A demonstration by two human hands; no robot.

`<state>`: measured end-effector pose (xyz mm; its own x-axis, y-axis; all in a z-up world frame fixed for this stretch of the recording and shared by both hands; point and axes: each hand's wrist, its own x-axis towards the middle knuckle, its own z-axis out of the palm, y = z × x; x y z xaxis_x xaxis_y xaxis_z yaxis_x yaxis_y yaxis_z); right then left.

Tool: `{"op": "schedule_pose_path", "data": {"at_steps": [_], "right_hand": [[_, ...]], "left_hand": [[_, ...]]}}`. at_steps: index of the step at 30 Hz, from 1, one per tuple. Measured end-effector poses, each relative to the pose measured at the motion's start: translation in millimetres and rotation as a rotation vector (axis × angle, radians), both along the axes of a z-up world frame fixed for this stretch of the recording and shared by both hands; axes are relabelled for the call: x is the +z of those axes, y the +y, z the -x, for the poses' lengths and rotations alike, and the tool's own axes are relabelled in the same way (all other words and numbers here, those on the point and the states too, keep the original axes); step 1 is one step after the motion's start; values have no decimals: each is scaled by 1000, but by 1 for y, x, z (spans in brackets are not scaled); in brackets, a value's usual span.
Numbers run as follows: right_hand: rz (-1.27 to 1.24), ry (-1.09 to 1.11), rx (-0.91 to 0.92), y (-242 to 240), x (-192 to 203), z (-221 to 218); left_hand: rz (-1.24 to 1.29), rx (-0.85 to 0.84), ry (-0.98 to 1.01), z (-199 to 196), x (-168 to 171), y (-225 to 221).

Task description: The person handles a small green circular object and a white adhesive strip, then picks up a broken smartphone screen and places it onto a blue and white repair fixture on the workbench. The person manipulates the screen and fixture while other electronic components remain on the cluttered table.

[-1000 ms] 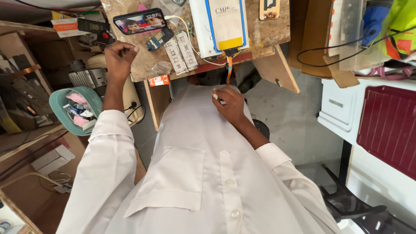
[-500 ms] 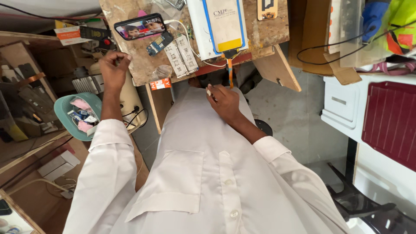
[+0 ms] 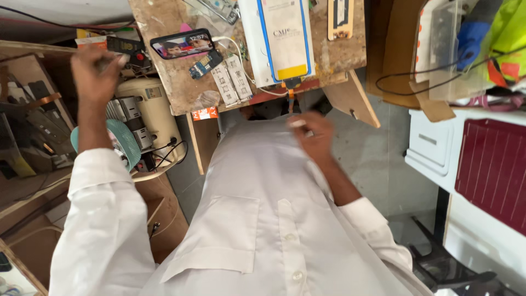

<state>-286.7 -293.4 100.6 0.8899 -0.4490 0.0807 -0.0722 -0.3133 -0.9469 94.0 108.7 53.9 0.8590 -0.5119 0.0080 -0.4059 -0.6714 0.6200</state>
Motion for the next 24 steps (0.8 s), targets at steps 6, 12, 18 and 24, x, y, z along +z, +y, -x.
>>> {"op": "schedule_pose_path", "data": {"at_steps": [6,12,18,24], "right_hand": [[-322,-112,-406,-154,18,-37],[-231,-101,-212,-228,18,-137],[-64,13,196,-231,-6,-226],[-111,77,295,-223,-14,-270]], "left_hand": [[591,-104,141,-10,15,-149],[613,212,98,47,31,-151],[581,572,182,140,20,-103],[569,667,245,186,29,-101]]}}
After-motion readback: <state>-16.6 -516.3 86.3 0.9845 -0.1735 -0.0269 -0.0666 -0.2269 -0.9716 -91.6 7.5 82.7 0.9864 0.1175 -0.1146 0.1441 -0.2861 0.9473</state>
